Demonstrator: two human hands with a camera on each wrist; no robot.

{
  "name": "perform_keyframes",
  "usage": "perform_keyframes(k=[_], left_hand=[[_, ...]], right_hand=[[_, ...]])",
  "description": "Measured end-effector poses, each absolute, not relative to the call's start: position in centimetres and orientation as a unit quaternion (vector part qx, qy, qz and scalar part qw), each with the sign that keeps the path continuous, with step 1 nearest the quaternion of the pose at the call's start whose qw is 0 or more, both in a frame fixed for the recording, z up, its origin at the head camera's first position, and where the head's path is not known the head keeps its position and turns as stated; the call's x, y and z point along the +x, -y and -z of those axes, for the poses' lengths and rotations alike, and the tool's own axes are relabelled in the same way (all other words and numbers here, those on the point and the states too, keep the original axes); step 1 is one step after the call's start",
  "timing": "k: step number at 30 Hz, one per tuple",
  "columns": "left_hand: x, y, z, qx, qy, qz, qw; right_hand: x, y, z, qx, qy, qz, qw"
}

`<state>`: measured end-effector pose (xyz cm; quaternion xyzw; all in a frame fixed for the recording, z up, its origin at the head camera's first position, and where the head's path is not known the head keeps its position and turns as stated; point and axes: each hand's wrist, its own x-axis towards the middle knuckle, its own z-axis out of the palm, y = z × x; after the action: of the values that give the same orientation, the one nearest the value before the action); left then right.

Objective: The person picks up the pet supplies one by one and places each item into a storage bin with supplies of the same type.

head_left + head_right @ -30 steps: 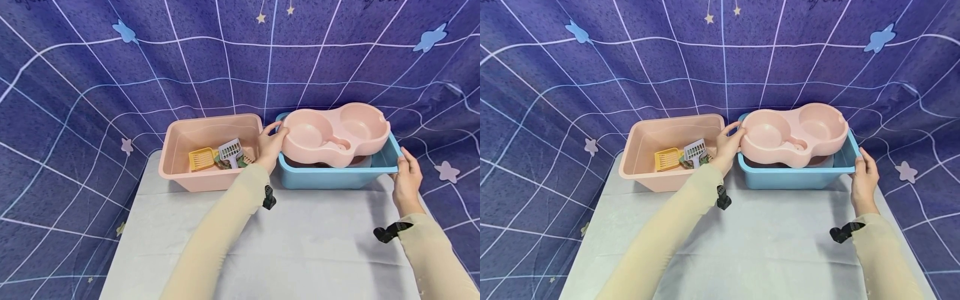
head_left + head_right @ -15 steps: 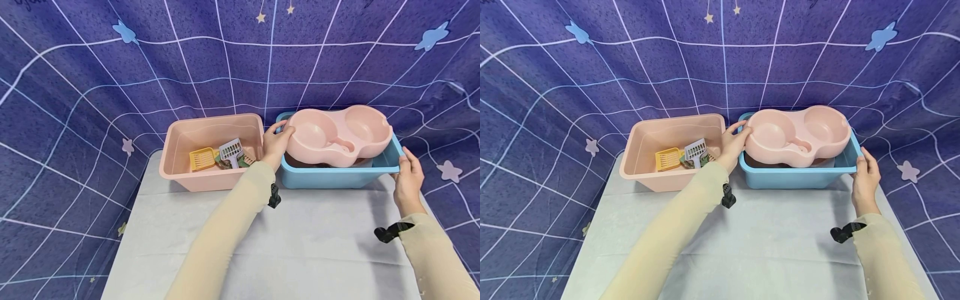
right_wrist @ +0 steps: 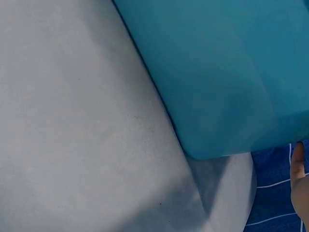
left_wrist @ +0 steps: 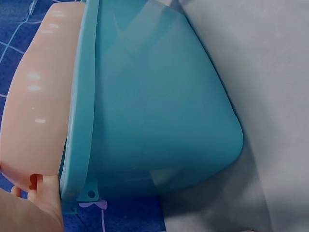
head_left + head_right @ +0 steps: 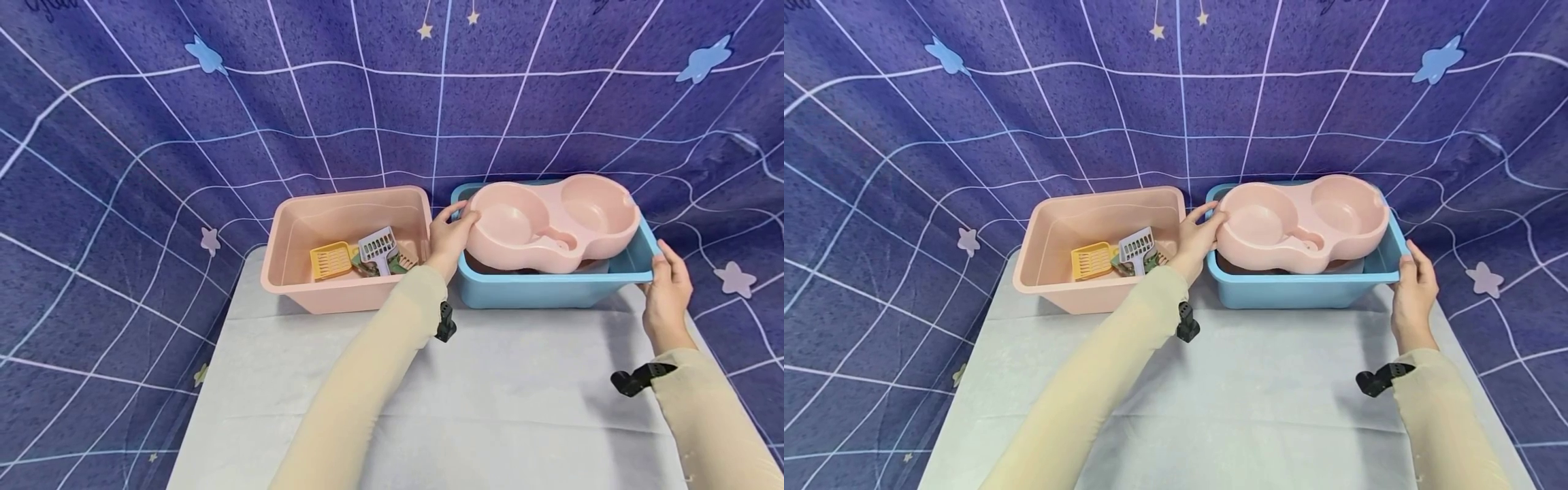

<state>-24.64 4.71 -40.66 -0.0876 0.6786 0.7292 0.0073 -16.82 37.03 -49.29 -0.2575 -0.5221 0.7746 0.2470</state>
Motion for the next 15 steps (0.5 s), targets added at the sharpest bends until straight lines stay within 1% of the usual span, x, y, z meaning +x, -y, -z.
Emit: perform_keyframes(k=[7, 15], left_hand=[[-24.69, -4.64, 40.86, -0.034, -0.684, -0.727, 0.05], [-24.45, -4.58, 40.95, -0.019, -0.711, -0.702, 0.044]], right_hand=[[-16.82, -36.98, 49.25, -0.256, 0.52, -0.774, 0.254], [-16.76, -36.79, 49.23, -0.257, 0.502, -0.785, 0.256]])
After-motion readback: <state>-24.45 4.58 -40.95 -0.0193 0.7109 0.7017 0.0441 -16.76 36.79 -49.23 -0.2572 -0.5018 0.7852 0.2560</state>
